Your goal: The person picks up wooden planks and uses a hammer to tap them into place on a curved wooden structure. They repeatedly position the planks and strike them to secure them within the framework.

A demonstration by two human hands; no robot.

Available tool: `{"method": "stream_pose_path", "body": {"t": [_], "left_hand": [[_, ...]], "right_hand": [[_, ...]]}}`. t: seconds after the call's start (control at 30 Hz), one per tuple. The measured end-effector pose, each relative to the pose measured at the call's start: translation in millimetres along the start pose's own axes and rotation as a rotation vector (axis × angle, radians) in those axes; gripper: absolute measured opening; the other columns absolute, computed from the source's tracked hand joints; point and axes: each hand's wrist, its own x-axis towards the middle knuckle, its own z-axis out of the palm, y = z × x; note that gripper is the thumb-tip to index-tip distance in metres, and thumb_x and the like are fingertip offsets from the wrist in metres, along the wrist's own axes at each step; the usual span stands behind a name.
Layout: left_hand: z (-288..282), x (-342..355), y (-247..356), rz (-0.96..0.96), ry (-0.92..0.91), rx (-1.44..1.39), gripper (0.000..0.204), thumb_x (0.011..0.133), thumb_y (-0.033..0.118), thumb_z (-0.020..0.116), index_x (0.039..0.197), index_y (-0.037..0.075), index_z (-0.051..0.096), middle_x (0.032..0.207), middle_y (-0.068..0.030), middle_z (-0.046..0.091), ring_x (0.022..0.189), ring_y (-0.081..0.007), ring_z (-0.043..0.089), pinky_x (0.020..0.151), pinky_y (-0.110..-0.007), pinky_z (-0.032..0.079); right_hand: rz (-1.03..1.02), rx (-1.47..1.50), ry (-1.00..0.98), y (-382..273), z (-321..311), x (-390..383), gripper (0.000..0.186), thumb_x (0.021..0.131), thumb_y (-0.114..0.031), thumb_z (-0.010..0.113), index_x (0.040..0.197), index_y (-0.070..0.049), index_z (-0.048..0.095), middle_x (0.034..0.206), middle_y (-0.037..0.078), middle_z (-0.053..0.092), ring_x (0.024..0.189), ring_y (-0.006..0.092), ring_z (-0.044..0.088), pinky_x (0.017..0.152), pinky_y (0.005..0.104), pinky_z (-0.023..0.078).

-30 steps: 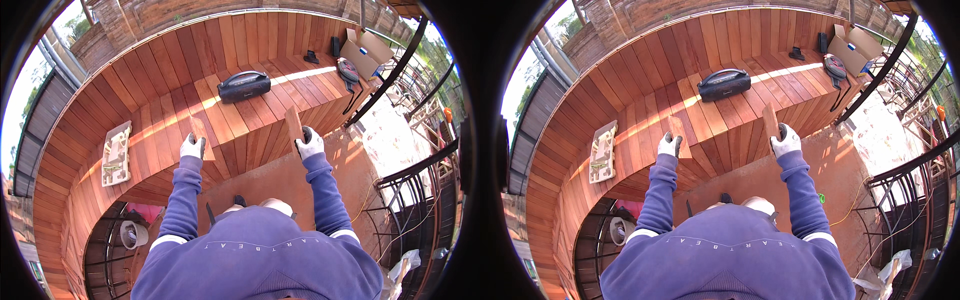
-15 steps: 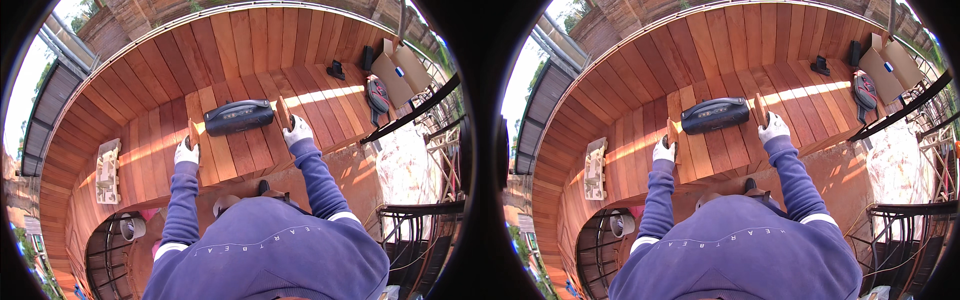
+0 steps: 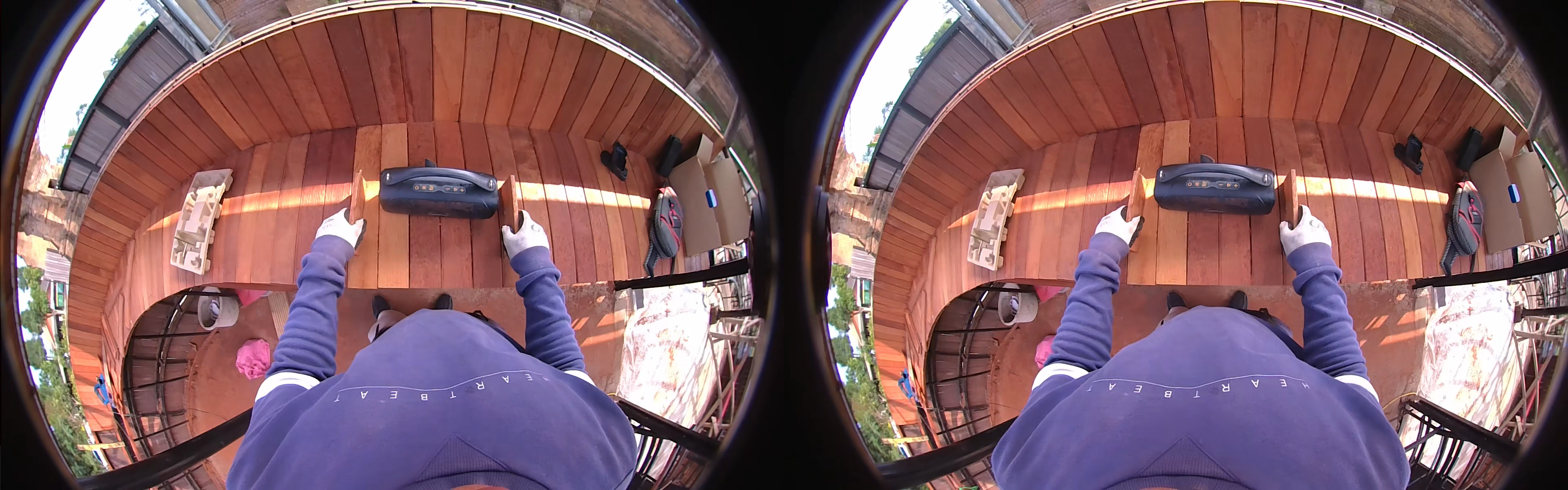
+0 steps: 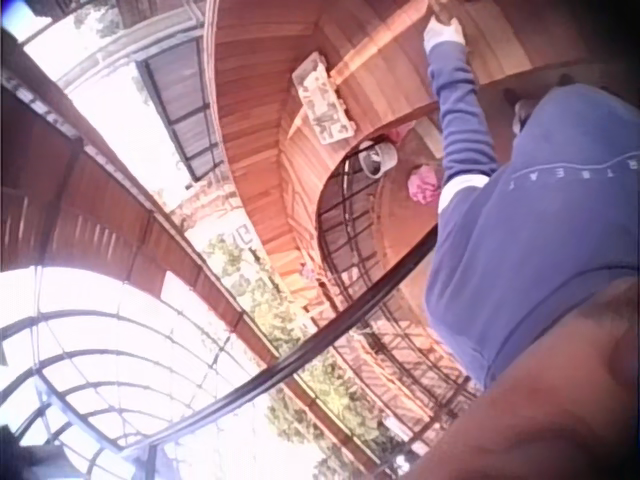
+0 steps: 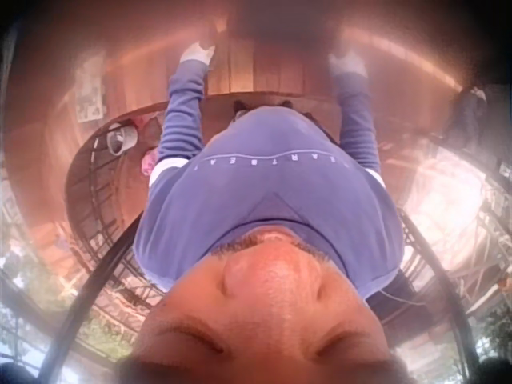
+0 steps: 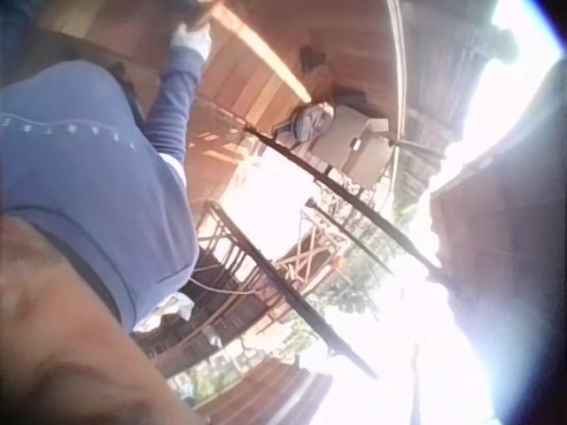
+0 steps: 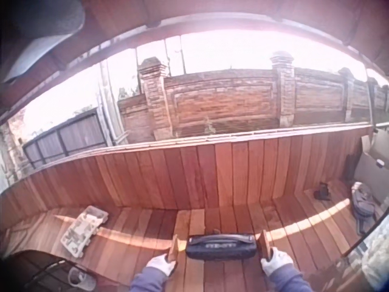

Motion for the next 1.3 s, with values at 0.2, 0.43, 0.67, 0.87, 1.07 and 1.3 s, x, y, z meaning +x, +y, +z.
{"method": "stream_pose_path", "body": {"t": [0.2, 0.43, 0.67, 0.87, 1.07, 1.3], "left_hand": [[5, -1, -1, -0.032, 0.024, -0.112, 0.036, 0.092, 0.037, 0.063, 0.114, 0.009, 0.068, 0.105, -0.0205, 0.072, 0.099, -0.0395, 0.068, 0.088, -0.048, 0.053], [20, 7, -20, -0.075, 0.018, -0.184, 0.04, 0.091, 0.038, 0.064, 0.118, 0.009, 0.067, 0.107, -0.0218, 0.071, 0.101, -0.0398, 0.068, 0.09, -0.049, 0.053], [14, 5, -10, -0.046, 0.023, -0.112, 0.045, 0.09, 0.038, 0.064, 0.123, 0.008, 0.065, 0.112, -0.0238, 0.07, 0.105, -0.0413, 0.066, 0.093, -0.049, 0.052], [16, 4, -11, -0.049, 0.053, -0.1, 0.045, 0.09, 0.038, 0.064, 0.123, 0.008, 0.065, 0.113, -0.0239, 0.07, 0.106, -0.0413, 0.066, 0.094, -0.049, 0.052], [14, 0, -6, -0.042, 0.078, -0.101, 0.045, 0.09, 0.038, 0.065, 0.123, 0.007, 0.065, 0.113, -0.0239, 0.07, 0.106, -0.0414, 0.066, 0.094, -0.049, 0.052], [10, -2, -1, -0.06, 0.041, -0.159, 0.038, 0.09, 0.034, 0.065, 0.118, 0.008, 0.067, 0.107, -0.0222, 0.071, 0.101, -0.0401, 0.068, 0.09, -0.048, 0.053]], "right_hand": [[-0.033, 0.088, 0.019, 4, 6, 0, 0.06, 0.09, -0.036, 0.063, 0.137, 0.0, 0.052, 0.122, 0.026, 0.066, 0.117, 0.0379, 0.062, 0.102, 0.0446, 0.048], [-0.039, 0.097, 0.026, 0, 4, -4, 0.059, 0.09, -0.035, 0.063, 0.137, 0.0, 0.052, 0.124, 0.025, 0.065, 0.118, 0.0377, 0.062, 0.103, 0.0438, 0.048], [-0.041, 0.1, 0.049, 5, 8, -2, 0.059, 0.09, -0.034, 0.064, 0.136, 0.0, 0.052, 0.123, 0.026, 0.065, 0.116, 0.0389, 0.062, 0.102, 0.0445, 0.048], [-0.056, 0.106, 0.075, 8, 14, -1, 0.058, 0.09, -0.033, 0.065, 0.136, 0.0, 0.052, 0.12, 0.027, 0.066, 0.115, 0.0401, 0.062, 0.101, 0.0453, 0.049], [-0.029, 0.12, 0.001, 2, 4, -2, 0.062, 0.089, -0.035, 0.063, 0.139, 0.0, 0.05, 0.126, 0.026, 0.064, 0.119, 0.0383, 0.061, 0.104, 0.0437, 0.047], [-0.054, 0.147, 0.023, 12, 14, 2, 0.062, 0.089, -0.034, 0.063, 0.139, 0.001, 0.049, 0.124, 0.027, 0.064, 0.118, 0.0392, 0.061, 0.103, 0.0438, 0.048]]}}
